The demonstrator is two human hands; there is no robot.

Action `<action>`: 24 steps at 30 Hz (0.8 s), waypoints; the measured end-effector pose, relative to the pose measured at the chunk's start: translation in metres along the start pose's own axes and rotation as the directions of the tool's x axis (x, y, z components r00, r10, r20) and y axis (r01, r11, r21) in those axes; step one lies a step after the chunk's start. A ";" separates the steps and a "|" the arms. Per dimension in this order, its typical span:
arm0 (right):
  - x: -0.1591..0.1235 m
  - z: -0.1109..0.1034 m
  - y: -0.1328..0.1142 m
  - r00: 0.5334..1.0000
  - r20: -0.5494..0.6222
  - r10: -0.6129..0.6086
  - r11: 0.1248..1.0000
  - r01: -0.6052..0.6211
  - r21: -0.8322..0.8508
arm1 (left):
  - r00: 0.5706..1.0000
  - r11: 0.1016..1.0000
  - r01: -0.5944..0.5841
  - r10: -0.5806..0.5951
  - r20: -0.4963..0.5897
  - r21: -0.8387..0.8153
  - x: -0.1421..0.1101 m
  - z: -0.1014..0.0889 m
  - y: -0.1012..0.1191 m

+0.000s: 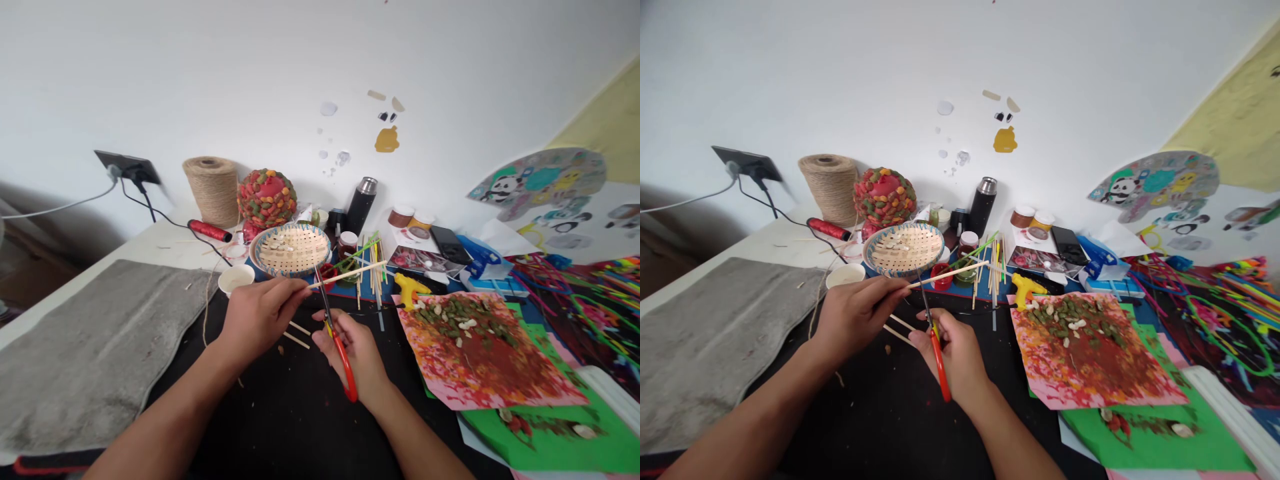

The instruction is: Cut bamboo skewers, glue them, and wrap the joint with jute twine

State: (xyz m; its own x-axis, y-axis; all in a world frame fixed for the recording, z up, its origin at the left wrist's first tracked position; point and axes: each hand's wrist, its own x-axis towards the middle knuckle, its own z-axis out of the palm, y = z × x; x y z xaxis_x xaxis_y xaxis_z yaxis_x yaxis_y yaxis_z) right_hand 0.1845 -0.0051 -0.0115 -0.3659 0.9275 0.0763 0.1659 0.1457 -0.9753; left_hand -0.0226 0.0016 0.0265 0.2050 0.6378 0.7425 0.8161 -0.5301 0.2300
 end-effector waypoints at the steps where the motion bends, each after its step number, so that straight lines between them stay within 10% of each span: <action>1: 0.000 0.000 0.000 1.000 0.001 -0.004 1.000 0.004 0.006 | 1.000 1.000 0.001 -0.001 0.001 0.000 0.000 0.000 0.000; 24: 0.000 0.000 0.000 1.000 -0.011 -0.003 0.999 0.003 -0.034 | 1.000 1.000 0.016 -0.016 0.025 -0.001 0.000 -0.001 -0.001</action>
State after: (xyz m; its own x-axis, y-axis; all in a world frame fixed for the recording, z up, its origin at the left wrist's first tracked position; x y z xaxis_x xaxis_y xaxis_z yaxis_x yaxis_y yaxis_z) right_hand 0.1847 -0.0053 -0.0120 -0.3568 0.9306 0.0814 0.1961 0.1598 -0.9675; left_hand -0.0237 0.0016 0.0266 0.2048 0.6599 0.7229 0.8190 -0.5199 0.2426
